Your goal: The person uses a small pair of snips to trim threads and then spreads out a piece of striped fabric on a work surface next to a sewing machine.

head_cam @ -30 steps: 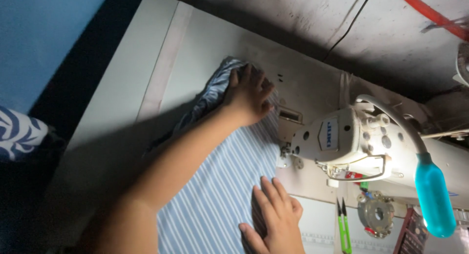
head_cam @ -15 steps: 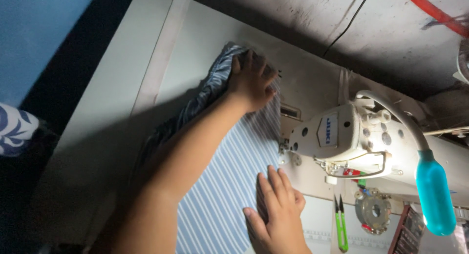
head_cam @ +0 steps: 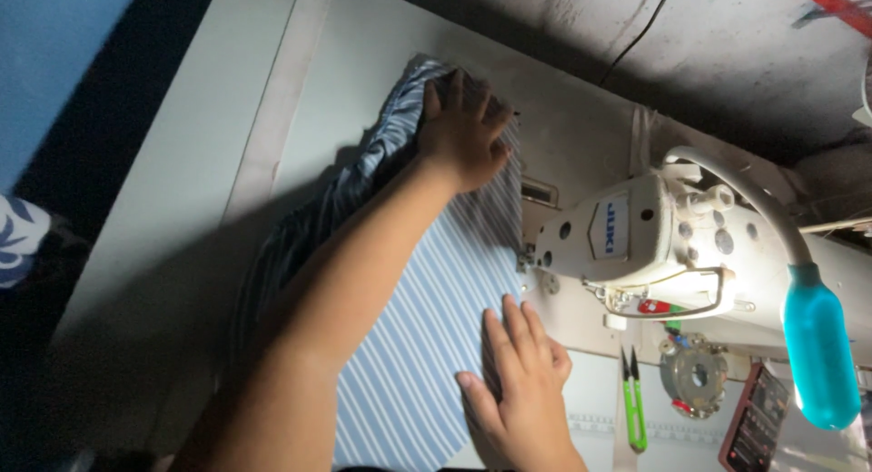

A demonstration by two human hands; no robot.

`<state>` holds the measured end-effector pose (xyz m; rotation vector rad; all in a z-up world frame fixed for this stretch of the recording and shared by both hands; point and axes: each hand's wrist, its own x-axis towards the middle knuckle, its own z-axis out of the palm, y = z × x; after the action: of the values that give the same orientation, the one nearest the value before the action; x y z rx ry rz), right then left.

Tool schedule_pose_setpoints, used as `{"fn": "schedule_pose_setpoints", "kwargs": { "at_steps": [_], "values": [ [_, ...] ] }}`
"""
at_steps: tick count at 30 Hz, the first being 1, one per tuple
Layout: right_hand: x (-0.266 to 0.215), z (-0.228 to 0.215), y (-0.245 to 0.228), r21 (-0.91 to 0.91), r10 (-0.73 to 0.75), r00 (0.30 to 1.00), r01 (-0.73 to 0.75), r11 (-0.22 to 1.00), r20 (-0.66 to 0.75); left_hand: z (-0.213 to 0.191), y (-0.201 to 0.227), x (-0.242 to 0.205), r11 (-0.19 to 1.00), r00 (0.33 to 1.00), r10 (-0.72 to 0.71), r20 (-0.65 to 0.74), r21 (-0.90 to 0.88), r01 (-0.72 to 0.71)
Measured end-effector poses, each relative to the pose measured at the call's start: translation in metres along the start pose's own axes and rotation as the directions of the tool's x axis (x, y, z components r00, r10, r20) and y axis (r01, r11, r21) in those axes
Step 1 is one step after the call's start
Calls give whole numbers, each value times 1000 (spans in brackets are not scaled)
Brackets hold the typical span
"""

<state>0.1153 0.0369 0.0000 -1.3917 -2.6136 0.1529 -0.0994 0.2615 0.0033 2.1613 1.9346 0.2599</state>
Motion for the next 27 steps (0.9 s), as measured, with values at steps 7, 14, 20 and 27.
{"fn": "schedule_pose_setpoints", "kwargs": {
  "at_steps": [7, 14, 20, 27],
  "values": [
    [0, 0, -2, -18, 20, 1000, -20, 1000, -13, 13, -9, 5, 999, 999, 37, -29, 2, -37],
    [1, -11, 4, 62, 82, 996, -80, 995, -31, 37, -2, 16, 949, 812, 316, -490, 186, -256],
    [4, -20, 5, 127, 59, 998, -55, 990, -33, 33, -9, 10, 968, 912, 245, -329, 139, -210],
    [-2, -19, 12, 387, 76, 993, -104, 916, 85, 45, -24, 11, 825, 723, 489, -488, 528, -202]
  ]
}}
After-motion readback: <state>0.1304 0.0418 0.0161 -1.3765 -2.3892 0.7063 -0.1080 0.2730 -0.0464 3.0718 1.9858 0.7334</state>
